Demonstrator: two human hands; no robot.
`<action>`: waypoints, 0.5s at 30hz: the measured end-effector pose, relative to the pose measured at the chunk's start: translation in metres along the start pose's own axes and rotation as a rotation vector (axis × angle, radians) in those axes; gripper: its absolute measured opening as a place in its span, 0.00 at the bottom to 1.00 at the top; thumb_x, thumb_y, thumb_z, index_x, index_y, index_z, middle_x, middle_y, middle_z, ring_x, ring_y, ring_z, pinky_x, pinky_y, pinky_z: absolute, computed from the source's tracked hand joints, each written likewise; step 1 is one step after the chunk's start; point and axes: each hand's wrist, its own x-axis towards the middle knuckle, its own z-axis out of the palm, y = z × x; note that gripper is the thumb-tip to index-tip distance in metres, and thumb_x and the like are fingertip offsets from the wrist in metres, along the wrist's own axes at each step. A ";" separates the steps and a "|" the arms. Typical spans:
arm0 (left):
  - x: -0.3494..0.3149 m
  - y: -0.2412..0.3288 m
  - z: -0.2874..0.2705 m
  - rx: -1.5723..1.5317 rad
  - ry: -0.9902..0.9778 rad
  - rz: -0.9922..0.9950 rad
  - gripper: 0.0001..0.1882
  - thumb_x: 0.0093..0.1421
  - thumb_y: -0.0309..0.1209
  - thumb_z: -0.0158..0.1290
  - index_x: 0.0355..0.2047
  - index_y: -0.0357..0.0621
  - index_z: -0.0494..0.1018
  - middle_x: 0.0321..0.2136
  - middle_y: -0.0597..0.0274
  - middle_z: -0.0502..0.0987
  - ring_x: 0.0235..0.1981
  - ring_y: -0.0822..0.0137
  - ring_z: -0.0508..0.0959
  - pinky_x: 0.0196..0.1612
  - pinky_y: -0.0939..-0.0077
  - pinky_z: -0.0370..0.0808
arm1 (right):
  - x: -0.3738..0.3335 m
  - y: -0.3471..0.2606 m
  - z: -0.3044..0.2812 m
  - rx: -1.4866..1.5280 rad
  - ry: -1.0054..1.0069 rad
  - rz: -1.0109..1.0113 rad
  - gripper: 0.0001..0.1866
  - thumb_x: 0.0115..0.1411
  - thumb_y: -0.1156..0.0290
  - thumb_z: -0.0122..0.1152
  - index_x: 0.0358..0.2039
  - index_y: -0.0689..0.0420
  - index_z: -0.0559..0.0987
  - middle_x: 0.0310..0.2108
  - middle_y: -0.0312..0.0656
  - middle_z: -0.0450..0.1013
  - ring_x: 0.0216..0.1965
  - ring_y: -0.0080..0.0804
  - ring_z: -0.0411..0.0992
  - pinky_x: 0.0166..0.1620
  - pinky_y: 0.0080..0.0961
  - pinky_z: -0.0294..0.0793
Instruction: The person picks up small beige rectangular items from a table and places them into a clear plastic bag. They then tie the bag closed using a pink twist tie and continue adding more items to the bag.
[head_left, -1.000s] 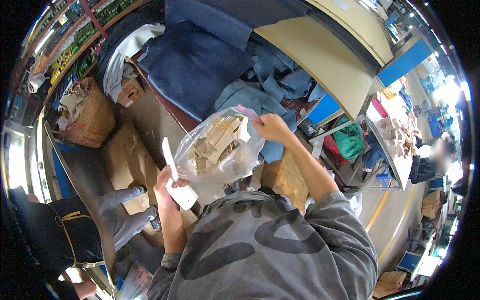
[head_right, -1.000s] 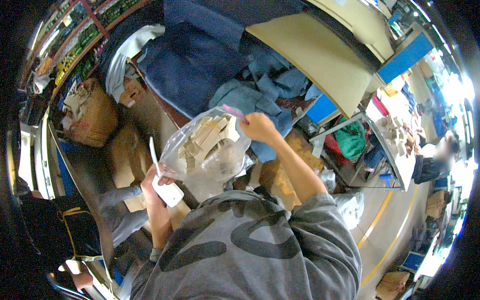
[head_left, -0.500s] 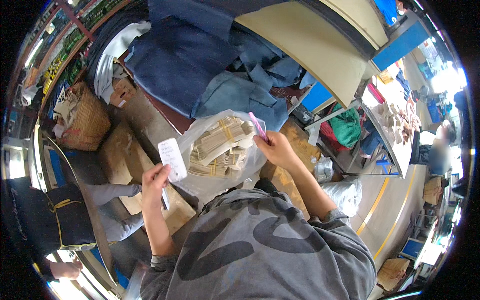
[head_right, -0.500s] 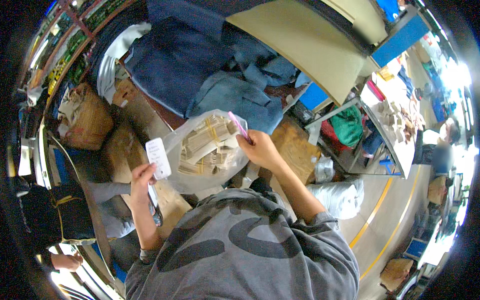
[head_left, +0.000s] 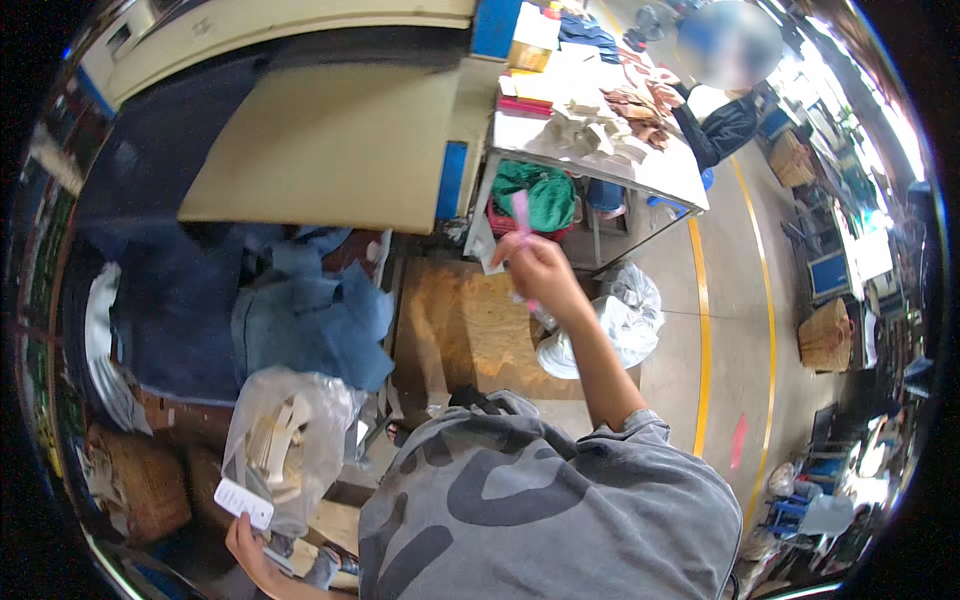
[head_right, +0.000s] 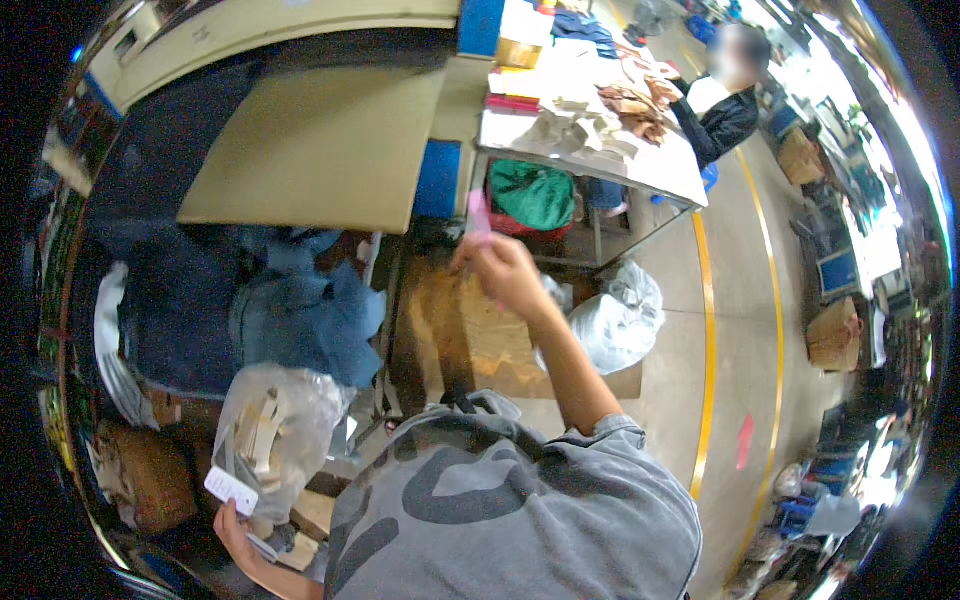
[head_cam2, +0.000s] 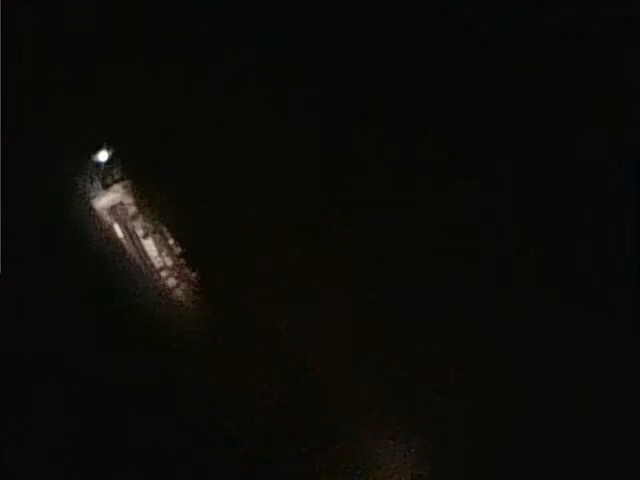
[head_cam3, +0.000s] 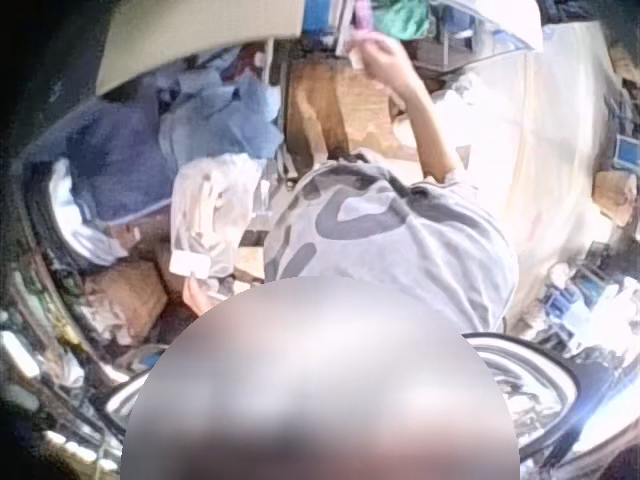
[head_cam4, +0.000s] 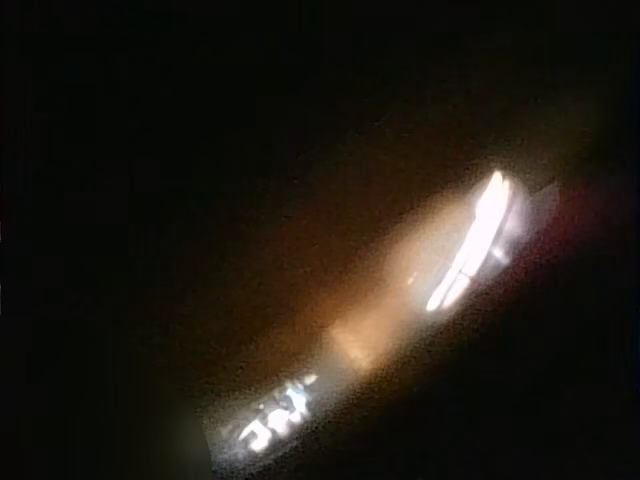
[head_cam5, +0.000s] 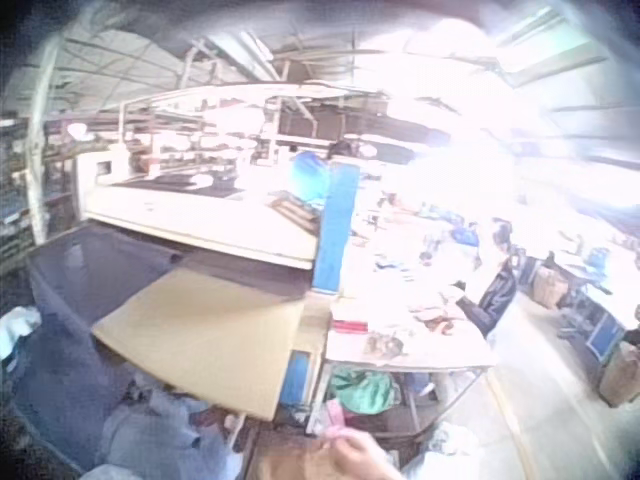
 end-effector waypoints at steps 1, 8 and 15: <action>-0.001 0.003 0.008 -0.011 -0.008 -0.020 0.11 0.64 0.39 0.57 0.33 0.43 0.76 0.26 0.71 0.72 0.26 0.78 0.68 0.26 0.78 0.60 | 0.014 0.006 -0.037 -0.090 0.189 0.021 0.15 0.74 0.65 0.50 0.37 0.58 0.82 0.18 0.23 0.64 0.16 0.12 0.57 0.20 0.16 0.54; -0.005 0.012 0.080 -0.229 0.114 -0.171 0.12 0.64 0.39 0.57 0.35 0.44 0.76 0.25 0.71 0.72 0.24 0.78 0.67 0.26 0.78 0.61 | 0.154 0.076 -0.263 -0.232 0.877 0.276 0.29 0.58 0.48 0.68 0.39 0.68 0.84 0.31 0.41 0.79 0.28 0.25 0.71 0.35 0.28 0.73; -0.021 0.029 0.119 -0.353 0.239 -0.257 0.12 0.64 0.40 0.57 0.37 0.44 0.76 0.25 0.71 0.71 0.23 0.78 0.67 0.25 0.78 0.62 | 0.278 0.055 -0.341 -0.554 1.107 0.483 0.56 0.44 0.27 0.69 0.66 0.52 0.71 0.60 0.57 0.73 0.58 0.48 0.74 0.58 0.47 0.73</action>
